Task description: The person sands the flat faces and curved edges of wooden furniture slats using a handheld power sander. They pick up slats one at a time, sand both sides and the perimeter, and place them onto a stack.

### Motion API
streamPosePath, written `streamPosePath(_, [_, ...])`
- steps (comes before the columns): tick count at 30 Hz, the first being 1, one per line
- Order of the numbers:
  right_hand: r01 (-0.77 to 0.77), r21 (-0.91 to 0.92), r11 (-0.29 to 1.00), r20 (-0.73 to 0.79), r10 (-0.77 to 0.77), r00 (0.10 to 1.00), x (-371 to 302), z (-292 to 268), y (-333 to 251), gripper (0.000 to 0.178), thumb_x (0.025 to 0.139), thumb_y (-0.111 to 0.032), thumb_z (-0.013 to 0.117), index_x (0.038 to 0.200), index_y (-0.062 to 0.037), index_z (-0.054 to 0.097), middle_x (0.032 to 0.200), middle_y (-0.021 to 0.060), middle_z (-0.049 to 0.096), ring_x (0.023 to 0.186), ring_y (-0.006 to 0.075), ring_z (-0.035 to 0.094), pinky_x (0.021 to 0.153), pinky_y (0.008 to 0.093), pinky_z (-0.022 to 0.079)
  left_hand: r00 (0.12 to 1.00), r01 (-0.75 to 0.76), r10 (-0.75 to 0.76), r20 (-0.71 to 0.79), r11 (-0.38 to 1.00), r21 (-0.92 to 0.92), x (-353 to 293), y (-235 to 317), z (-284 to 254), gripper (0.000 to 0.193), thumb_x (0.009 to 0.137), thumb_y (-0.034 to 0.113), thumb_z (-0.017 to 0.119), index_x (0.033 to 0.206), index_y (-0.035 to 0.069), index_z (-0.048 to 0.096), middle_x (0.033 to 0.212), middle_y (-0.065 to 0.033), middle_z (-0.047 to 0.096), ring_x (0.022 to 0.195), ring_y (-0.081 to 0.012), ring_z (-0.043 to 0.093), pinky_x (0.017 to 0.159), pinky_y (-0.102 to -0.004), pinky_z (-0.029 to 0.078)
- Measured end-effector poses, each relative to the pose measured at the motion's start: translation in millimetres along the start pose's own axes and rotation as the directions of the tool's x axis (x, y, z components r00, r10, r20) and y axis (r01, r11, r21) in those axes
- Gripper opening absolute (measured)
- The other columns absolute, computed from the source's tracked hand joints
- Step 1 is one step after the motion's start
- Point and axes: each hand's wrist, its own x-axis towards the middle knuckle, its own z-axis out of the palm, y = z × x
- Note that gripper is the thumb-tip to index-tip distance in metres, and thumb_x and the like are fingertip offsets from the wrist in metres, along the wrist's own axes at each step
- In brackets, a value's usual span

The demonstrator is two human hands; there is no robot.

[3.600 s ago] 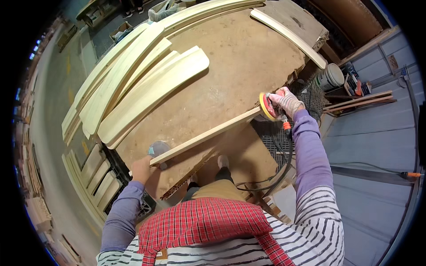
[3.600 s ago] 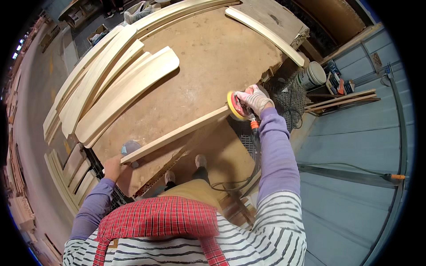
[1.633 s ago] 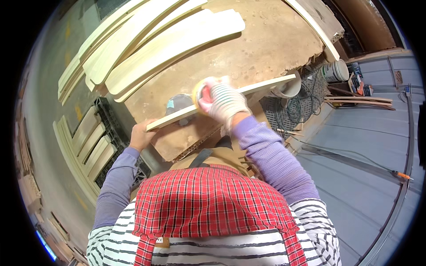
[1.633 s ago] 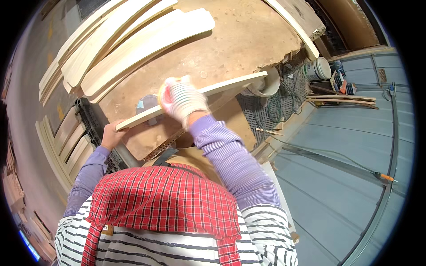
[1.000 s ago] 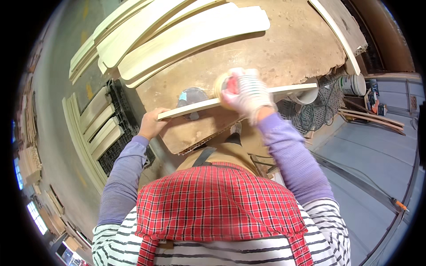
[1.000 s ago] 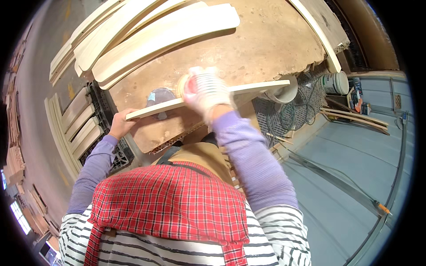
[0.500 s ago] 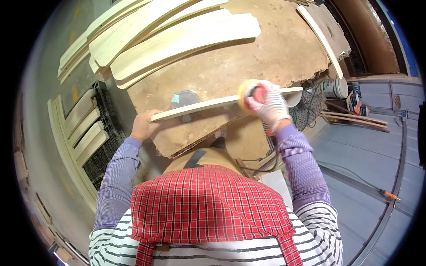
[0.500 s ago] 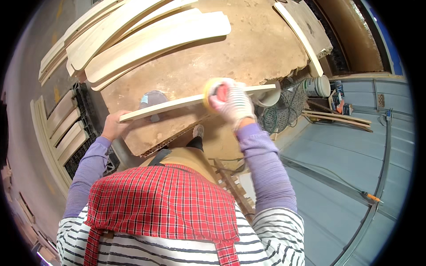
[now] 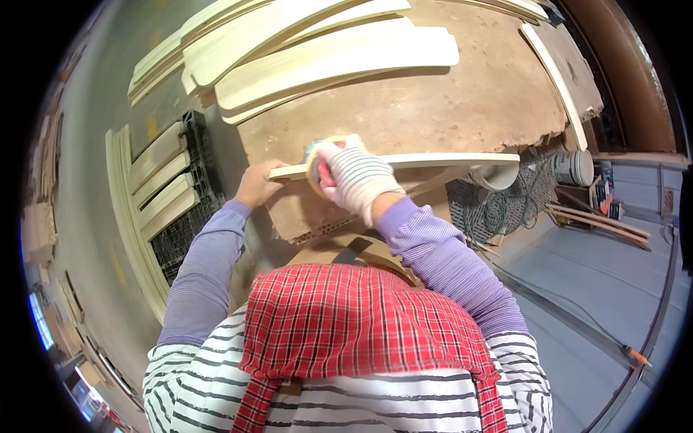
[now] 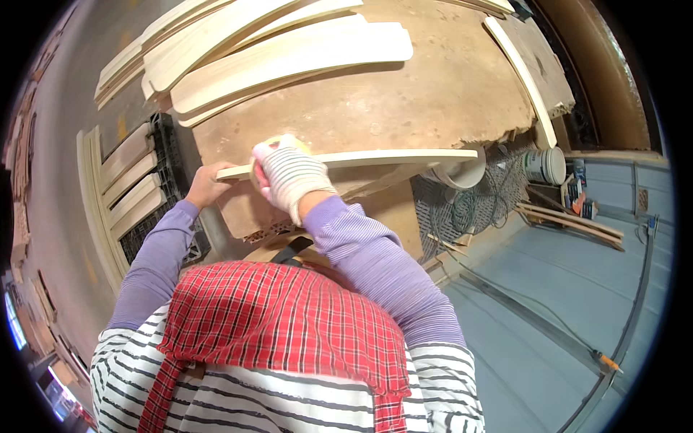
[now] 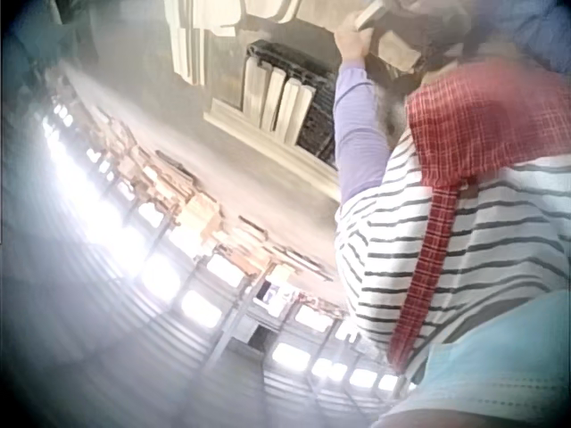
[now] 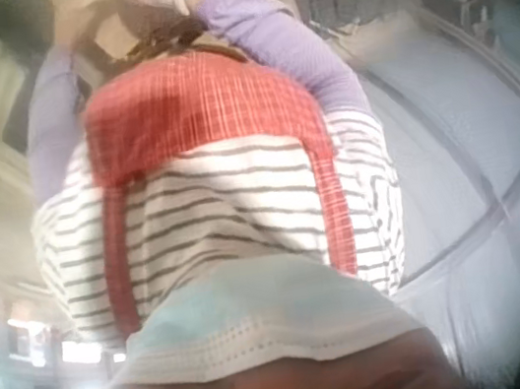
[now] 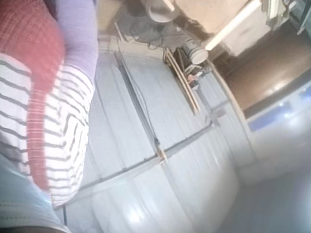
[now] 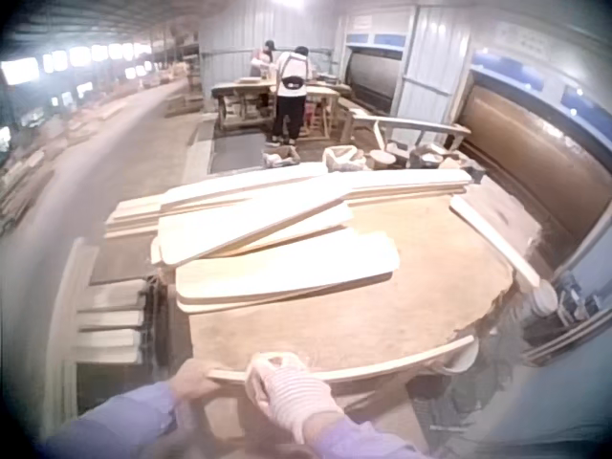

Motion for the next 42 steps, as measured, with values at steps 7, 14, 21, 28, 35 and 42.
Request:
streamPosePath(7, [-0.291,0.051,0.955,-0.536,0.272,0.799,-50,2,134,0.049,0.079,-0.026,0.075,0.121,-0.0102,0.056,0.108,0.0219,0.059,0.103,0.0346,0.064,0.087,0.0428,0.054,0.994,0.088,-0.092,-0.054,0.993,-0.078,-13,-7,2,0.031,0.078,0.001,0.077,0.108,0.005,0.073,0.098,-0.0040,0.074,0.088,-0.0106,0.067,0.083,-0.0264,0.053])
streamPosePath(14, [-0.402,-0.015,0.916,-0.511,0.339,0.790,-60,-13,159,0.058,0.077,-0.030,0.080,0.125,-0.0123,0.054,0.114,0.0236,0.056,0.105,0.0393,0.061,0.092,0.0433,0.052,0.987,0.072,-0.102,-0.122,0.972,-0.224,-10,-23,19,0.032,0.077,0.014,0.082,0.108,0.012,0.073,0.096,-0.0043,0.074,0.088,-0.0149,0.068,0.081,-0.0283,0.052])
streamPosePath(21, [0.088,-0.204,0.975,-0.103,-0.111,0.988,33,32,-54,0.035,0.079,-0.027,0.076,0.105,-0.0121,0.058,0.105,0.0238,0.055,0.081,0.0420,0.064,0.077,0.0447,0.056,0.980,0.025,-0.063,-0.188,0.980,-0.196,-8,-35,22,0.025,0.083,0.018,0.075,0.107,0.019,0.074,0.095,-0.0050,0.074,0.087,-0.0172,0.068,0.078,-0.0301,0.052])
streamPosePath(28, [-0.020,-0.230,0.973,-0.081,0.001,0.997,28,34,-51,0.039,0.078,-0.024,0.078,0.107,-0.0118,0.055,0.101,0.0215,0.054,0.078,0.0393,0.063,0.077,0.0446,0.055,0.979,0.085,-0.112,-0.171,0.984,-0.155,-13,-29,23,0.028,0.080,0.022,0.073,0.108,0.023,0.072,0.099,-0.0078,0.073,0.092,-0.0289,0.069,0.080,-0.0364,0.053])
streamPosePath(35, [0.059,-0.234,0.970,-0.109,-0.086,0.990,37,37,-71,0.034,0.079,-0.025,0.076,0.102,-0.0101,0.056,0.109,0.0266,0.055,0.081,0.0430,0.064,0.075,0.0469,0.056,0.966,0.077,-0.086,-0.242,0.996,-0.048,-6,-55,36,0.031,0.078,0.023,0.077,0.108,0.024,0.073,0.099,-0.0051,0.074,0.092,-0.0268,0.069,0.078,-0.0366,0.053])
streamPosePath(42, [-0.151,-0.101,0.983,-0.196,0.129,0.972,2,30,-9,0.045,0.078,-0.026,0.079,0.116,-0.0152,0.057,0.113,0.0248,0.053,0.087,0.0408,0.063,0.079,0.0454,0.055,0.980,0.102,-0.124,-0.155,0.984,-0.143,-15,-14,16,0.030,0.079,0.017,0.079,0.108,0.016,0.073,0.096,-0.0049,0.075,0.086,-0.0179,0.071,0.078,-0.0300,0.053])
